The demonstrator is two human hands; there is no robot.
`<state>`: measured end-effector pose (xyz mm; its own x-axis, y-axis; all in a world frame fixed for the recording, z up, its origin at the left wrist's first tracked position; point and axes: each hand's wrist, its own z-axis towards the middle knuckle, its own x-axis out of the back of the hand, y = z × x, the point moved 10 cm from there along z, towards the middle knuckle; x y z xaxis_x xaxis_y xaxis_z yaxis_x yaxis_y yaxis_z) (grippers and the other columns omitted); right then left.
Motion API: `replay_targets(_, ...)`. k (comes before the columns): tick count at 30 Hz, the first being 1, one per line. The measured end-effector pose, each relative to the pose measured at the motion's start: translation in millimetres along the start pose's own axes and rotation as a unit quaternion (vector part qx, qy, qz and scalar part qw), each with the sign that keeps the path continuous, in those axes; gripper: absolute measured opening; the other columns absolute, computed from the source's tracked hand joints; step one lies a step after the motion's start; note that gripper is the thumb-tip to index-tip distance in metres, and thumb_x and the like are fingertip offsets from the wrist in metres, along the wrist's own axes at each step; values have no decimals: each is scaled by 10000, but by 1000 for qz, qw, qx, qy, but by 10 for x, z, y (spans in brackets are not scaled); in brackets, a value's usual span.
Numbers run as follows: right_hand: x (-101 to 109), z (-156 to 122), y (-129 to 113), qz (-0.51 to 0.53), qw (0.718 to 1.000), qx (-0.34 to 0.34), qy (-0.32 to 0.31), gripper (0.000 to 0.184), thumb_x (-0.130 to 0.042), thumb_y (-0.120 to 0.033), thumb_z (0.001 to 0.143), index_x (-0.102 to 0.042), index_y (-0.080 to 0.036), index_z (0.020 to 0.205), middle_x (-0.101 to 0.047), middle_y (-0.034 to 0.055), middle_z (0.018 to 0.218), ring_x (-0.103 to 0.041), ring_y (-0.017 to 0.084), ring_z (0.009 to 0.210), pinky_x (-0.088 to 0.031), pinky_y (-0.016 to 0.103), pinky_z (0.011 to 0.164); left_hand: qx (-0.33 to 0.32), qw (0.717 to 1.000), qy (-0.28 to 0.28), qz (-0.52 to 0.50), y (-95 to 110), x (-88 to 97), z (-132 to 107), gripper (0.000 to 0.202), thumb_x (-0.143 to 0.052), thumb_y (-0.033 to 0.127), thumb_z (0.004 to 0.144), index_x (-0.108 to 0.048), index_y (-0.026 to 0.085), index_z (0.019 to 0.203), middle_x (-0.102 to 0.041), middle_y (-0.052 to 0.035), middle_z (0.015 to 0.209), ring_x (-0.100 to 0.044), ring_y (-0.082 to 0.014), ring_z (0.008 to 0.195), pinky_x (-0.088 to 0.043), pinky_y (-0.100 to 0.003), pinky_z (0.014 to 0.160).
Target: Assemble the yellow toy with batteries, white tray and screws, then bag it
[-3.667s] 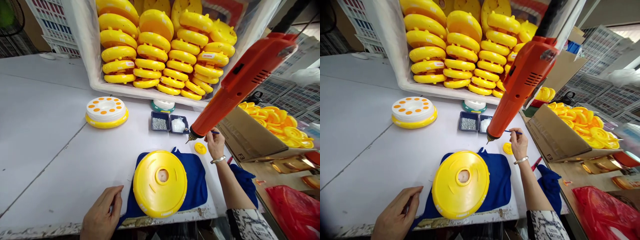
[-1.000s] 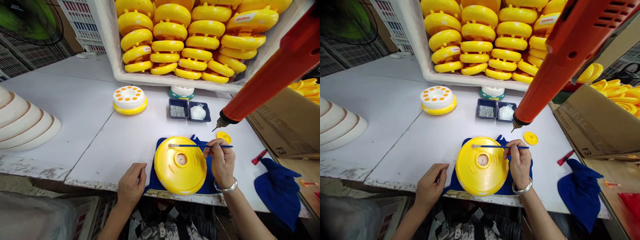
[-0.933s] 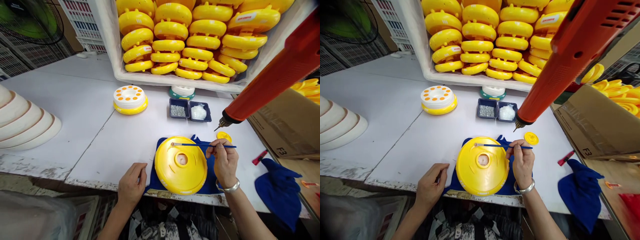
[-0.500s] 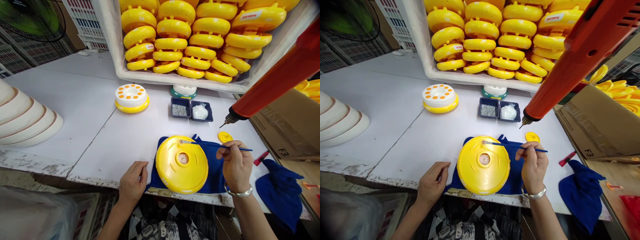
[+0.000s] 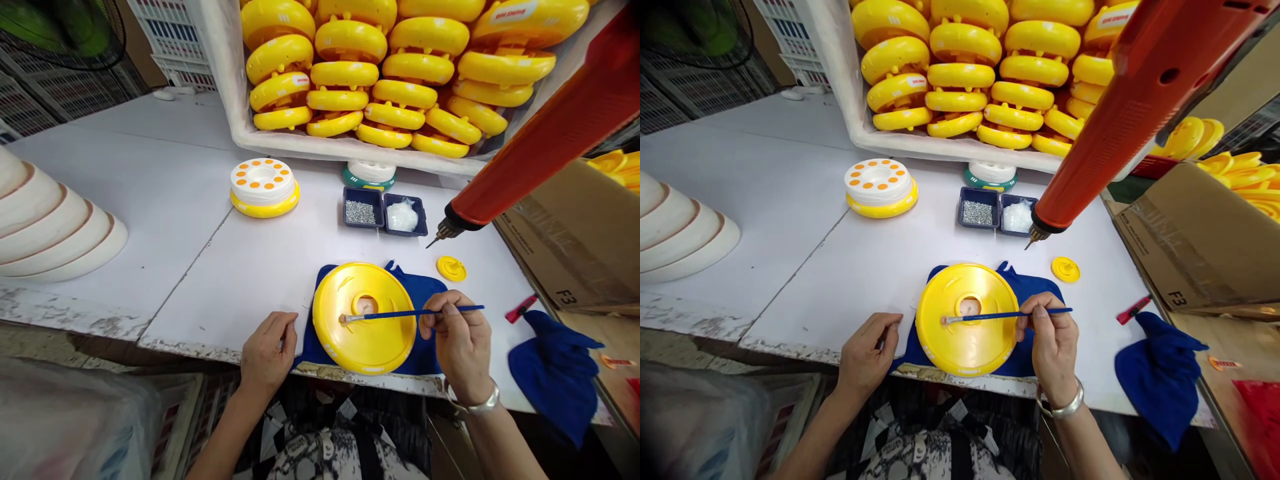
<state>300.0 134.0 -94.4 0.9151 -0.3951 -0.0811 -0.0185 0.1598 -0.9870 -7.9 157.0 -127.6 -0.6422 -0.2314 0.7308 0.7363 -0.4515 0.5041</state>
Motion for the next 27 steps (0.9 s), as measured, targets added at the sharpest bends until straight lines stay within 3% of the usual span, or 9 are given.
replay_targets(7,91,1,-101,29,999,11,20,180,-566,-271,882,-574,-158,742,-510,-7,635,-498,90,504,-395,206,426,3,1000,1,-1,9,10,1,171,-461,110,912,-598,174,992,-659,-36,894,-634,-159,830,-496,-258,728)
replay_targets(13,32,13,28,21,1000,-21,9,189,-557,-294,895,-577,-165,759,-516,-8,628,-501,91,511,-412,206,445,-4,1000,5,3,37,31,27,161,-458,124,915,-595,175,983,-660,-36,885,-639,-161,819,-502,-261,729)
replay_targets(18,454,-26,-134,53,995,-8,85,121,-560,-205,816,-561,-159,704,-472,-15,576,-470,95,489,-378,200,419,-3,1000,6,0,20,26,22,154,-465,127,918,-593,180,985,-657,-32,890,-635,-157,824,-495,-257,732)
replay_targets(22,838,-30,-355,33,986,50,155,76,-549,-169,771,-561,-155,697,-493,-7,575,-468,101,498,-379,208,424,-6,1000,7,-5,3,12,23,153,-481,119,914,-596,180,994,-653,-24,901,-632,-150,829,-484,-251,740)
replay_targets(27,920,24,-358,3,982,83,167,85,-571,-190,796,-577,-152,720,-512,-6,599,-485,105,506,-398,221,438,-8,1000,9,-2,2,12,34,136,-493,131,914,-597,181,986,-652,-19,902,-630,-148,810,-478,-244,724)
